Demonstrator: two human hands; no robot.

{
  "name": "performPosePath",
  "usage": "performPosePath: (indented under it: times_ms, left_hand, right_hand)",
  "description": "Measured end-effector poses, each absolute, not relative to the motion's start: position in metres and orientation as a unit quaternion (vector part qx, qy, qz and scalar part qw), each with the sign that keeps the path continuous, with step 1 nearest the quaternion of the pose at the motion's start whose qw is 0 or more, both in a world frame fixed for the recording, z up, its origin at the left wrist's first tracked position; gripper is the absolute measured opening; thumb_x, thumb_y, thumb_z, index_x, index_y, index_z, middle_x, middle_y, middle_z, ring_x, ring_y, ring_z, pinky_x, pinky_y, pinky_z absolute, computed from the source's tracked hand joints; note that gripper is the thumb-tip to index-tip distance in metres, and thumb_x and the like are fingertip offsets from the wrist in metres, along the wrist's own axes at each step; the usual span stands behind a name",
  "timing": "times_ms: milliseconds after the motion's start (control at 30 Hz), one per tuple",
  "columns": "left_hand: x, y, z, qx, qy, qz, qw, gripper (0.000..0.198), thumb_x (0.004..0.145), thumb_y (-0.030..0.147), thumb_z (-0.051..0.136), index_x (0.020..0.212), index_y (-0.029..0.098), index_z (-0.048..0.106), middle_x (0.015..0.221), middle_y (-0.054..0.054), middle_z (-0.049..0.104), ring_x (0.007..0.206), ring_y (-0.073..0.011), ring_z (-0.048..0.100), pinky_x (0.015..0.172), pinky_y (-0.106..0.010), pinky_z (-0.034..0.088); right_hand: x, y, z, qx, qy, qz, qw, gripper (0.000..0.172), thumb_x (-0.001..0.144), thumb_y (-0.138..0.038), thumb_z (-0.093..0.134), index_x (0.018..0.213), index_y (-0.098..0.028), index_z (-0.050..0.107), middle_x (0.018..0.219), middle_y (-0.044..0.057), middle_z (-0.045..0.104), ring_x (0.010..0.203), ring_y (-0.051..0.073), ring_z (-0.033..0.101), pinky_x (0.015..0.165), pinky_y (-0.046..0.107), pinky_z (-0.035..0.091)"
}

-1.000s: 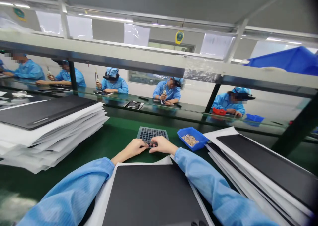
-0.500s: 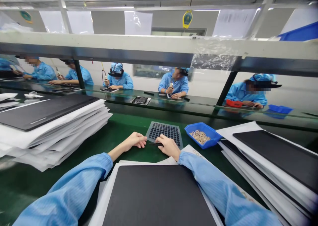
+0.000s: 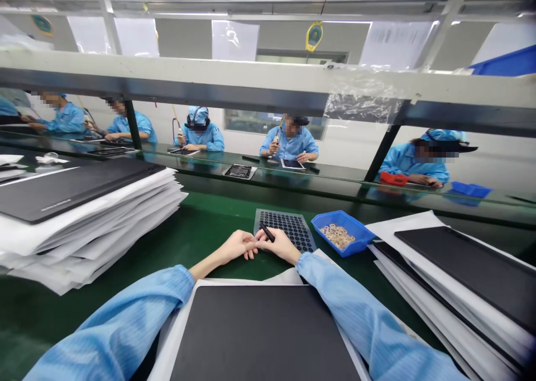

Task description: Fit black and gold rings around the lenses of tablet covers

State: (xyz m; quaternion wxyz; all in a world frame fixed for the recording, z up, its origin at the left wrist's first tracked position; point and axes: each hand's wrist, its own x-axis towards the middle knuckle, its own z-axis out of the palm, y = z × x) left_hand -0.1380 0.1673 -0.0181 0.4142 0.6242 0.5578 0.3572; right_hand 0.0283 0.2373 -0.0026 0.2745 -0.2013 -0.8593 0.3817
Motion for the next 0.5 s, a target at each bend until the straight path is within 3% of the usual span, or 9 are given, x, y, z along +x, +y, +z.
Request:
performPosePath:
  times_ms: [200, 500]
  left_hand:
    - [-0.1398, 0.1651, -0.0188, 0.630, 0.555, 0.355, 0.412, 0.020, 0.091, 0.030, 0.054, 0.095, 0.011, 0.059, 0.083, -0.002, 0.061, 0.067, -0.0111, 0.060, 0.061, -0.026, 0.052]
    - [-0.1390, 0.1633, -0.0183, 0.638, 0.562, 0.353, 0.391, 0.021, 0.091, 0.031, 0.053, 0.094, 0.011, 0.059, 0.083, -0.002, 0.061, 0.066, -0.0109, 0.059, 0.060, -0.026, 0.052]
  right_hand:
    - [0.0314, 0.2371, -0.0059, -0.191, -0.836, 0.445, 0.258, 0.036, 0.065, -0.040, 0.075, 0.088, -0.015, 0.062, 0.067, -0.001, 0.063, 0.063, 0.013, 0.060, 0.063, 0.025, 0.046]
    - [0.0308, 0.2356, -0.0057, -0.221, -0.808, 0.476, 0.268, 0.031, 0.063, -0.034, 0.075, 0.083, -0.014, 0.064, 0.067, 0.000, 0.063, 0.062, 0.013, 0.059, 0.060, 0.025, 0.045]
